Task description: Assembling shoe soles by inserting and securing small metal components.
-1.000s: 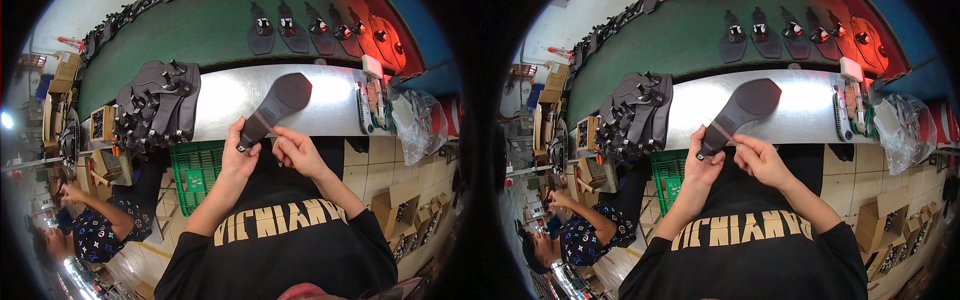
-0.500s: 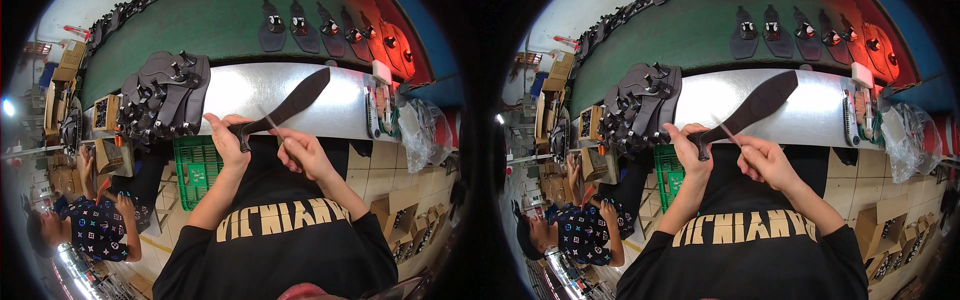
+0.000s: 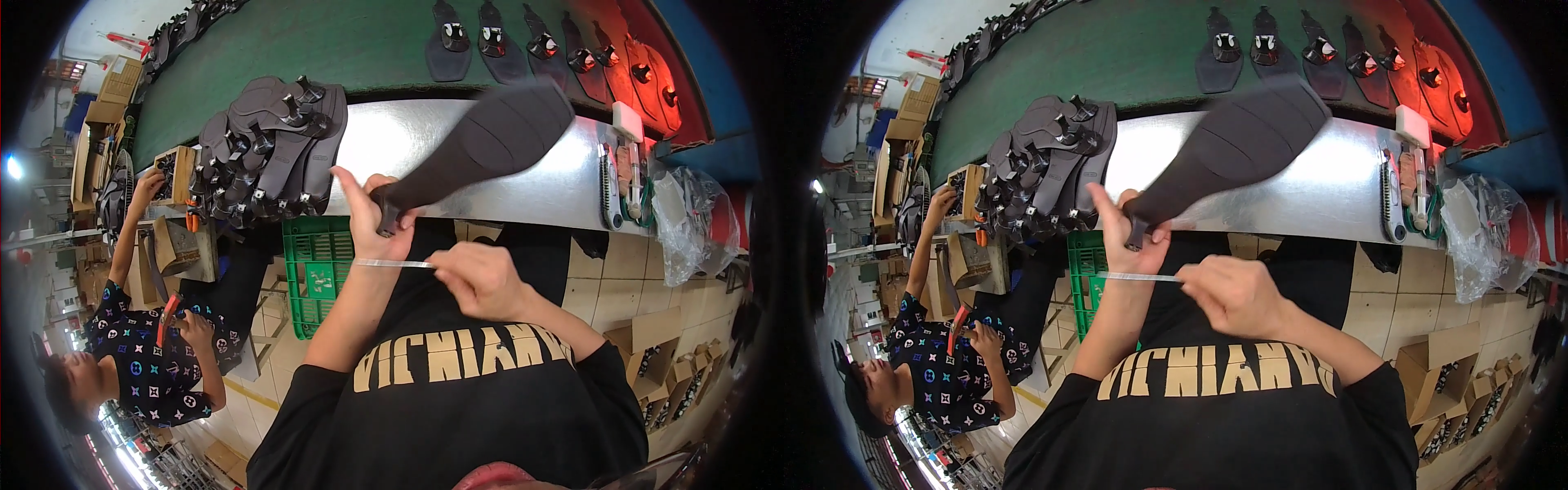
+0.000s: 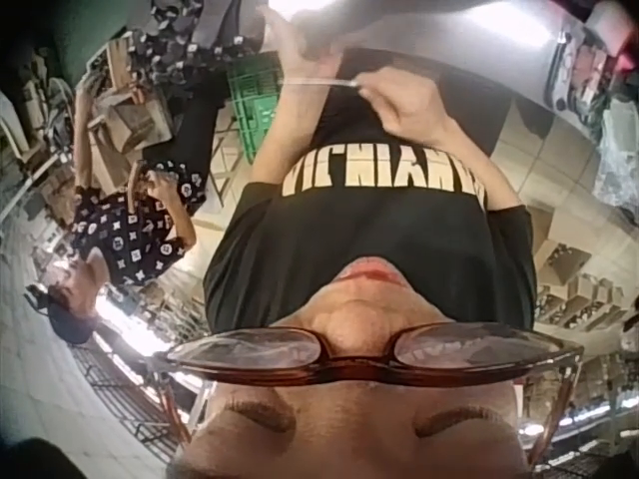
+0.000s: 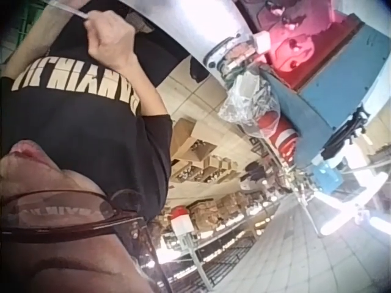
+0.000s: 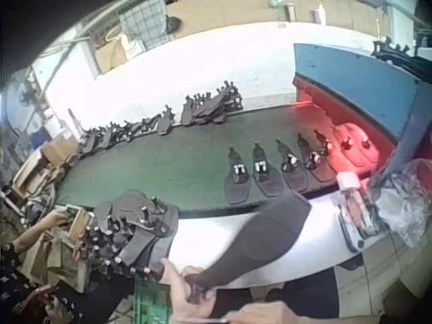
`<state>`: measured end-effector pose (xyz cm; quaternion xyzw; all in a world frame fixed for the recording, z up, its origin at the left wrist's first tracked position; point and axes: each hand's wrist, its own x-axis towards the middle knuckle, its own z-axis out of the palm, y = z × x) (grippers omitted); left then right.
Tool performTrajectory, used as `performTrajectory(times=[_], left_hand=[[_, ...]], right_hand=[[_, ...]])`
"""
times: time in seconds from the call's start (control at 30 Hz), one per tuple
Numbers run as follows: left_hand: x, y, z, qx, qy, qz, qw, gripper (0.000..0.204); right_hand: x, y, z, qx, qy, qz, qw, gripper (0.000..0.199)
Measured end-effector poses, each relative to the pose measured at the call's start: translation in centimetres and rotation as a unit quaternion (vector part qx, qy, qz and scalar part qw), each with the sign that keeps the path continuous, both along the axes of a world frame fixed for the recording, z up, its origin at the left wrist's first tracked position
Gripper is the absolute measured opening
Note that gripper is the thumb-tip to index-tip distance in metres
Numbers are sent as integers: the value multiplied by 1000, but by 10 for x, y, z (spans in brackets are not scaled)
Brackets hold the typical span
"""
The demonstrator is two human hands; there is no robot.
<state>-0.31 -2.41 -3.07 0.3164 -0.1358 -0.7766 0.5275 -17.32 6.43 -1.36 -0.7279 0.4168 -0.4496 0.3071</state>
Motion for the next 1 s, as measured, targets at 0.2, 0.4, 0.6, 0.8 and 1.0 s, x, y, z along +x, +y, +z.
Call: performTrajectory(times=[0.2,0.4,0.6,0.8,1.0], left_hand=[[-20,6,-6,203,139,17,969,57],[-26,-3,-27,188,65,29,980,56],[-20,-4,-34,73,-24,-38,996,65],[-42,12,2,101,-77,7,992,65],[-51,12,-8,59,-104,88,989,46]], right_hand=[[-8,-18,-6,20,43,-116,992,7],[7,-7,-23,20,64,-109,992,7],[8,-3,-4,36,-10,-18,999,13],[-2,-39,-14,122,-181,-153,964,16],[2,-43,-16,42,-112,-187,975,8]])
